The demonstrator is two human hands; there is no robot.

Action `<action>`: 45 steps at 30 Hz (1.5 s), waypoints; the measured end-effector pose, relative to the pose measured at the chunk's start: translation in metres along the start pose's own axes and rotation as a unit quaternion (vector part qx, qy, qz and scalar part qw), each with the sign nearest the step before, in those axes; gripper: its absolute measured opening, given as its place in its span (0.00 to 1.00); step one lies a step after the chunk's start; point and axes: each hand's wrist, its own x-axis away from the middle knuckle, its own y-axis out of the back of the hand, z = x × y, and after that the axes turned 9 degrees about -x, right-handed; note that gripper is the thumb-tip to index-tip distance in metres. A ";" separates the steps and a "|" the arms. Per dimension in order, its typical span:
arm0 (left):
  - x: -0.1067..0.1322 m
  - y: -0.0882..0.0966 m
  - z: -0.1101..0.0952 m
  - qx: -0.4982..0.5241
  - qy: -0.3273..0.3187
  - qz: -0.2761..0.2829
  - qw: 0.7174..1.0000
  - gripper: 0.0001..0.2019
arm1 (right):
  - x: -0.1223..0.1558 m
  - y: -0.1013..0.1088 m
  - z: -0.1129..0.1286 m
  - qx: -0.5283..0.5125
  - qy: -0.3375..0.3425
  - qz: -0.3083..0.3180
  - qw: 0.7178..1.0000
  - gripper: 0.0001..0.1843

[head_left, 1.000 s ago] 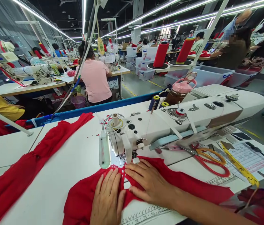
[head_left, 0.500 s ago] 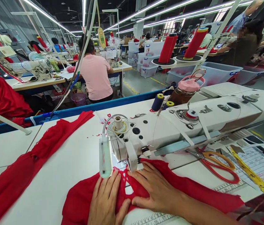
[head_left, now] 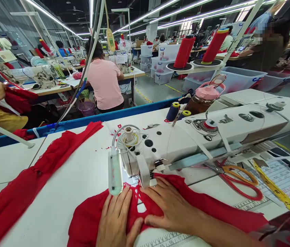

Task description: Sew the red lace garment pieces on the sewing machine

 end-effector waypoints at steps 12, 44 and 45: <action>-0.002 0.003 -0.002 0.017 0.025 0.011 0.999 0.29 | -0.001 0.000 0.001 -0.018 0.000 -0.003 1.000 0.38; 0.003 0.012 -0.001 0.053 0.038 0.091 0.994 0.34 | -0.003 0.005 0.001 -0.025 0.035 0.008 0.999 0.41; 0.002 0.012 -0.001 0.050 0.037 0.090 0.994 0.34 | -0.003 0.004 0.001 -0.025 0.034 0.008 0.999 0.41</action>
